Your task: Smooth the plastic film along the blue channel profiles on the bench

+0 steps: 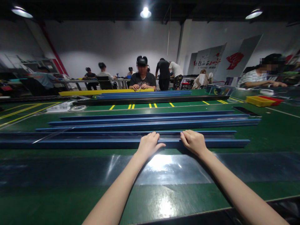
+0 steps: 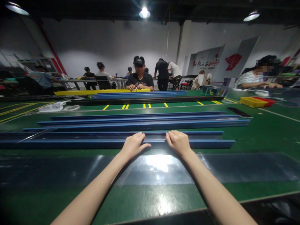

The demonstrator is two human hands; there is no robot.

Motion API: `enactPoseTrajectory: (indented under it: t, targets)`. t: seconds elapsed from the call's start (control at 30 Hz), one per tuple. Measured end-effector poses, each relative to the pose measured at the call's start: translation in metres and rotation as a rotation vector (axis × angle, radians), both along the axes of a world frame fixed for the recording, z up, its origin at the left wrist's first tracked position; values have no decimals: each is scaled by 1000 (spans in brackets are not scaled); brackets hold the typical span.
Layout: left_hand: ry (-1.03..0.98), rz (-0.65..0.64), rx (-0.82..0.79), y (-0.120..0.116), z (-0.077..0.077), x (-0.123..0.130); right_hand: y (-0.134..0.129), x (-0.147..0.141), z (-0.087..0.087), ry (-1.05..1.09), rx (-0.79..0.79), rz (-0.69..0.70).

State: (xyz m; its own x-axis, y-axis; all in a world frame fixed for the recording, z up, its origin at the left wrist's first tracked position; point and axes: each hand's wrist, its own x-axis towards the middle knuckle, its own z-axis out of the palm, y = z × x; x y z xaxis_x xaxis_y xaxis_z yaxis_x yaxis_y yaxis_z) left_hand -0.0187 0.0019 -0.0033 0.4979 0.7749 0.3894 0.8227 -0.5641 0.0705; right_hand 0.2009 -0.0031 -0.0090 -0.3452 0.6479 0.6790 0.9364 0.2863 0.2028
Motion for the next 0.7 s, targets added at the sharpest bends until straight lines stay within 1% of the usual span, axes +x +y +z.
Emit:
enactPoseTrajectory:
  t: [0.07,0.23,0.43,0.57,0.67,0.7]
  targets:
    - [2,2,-6,0,0,0,1,-7,-1,9,-33,30]
    - [42,-20,31,1,-1,-1,7,-9,-1,36,-91,-15]
    - [149,-96,122,-1,-3,-3,9,-4,0,24,-44,42]
    - [170,-115,155,-4,-1,-3,10,10,0,35,20,50]
    - [168,-114,155,-4,1,-3,9,32,-1,40,79,62]
    - [166,-111,151,-4,1,-3,9,41,-1,52,101,45]
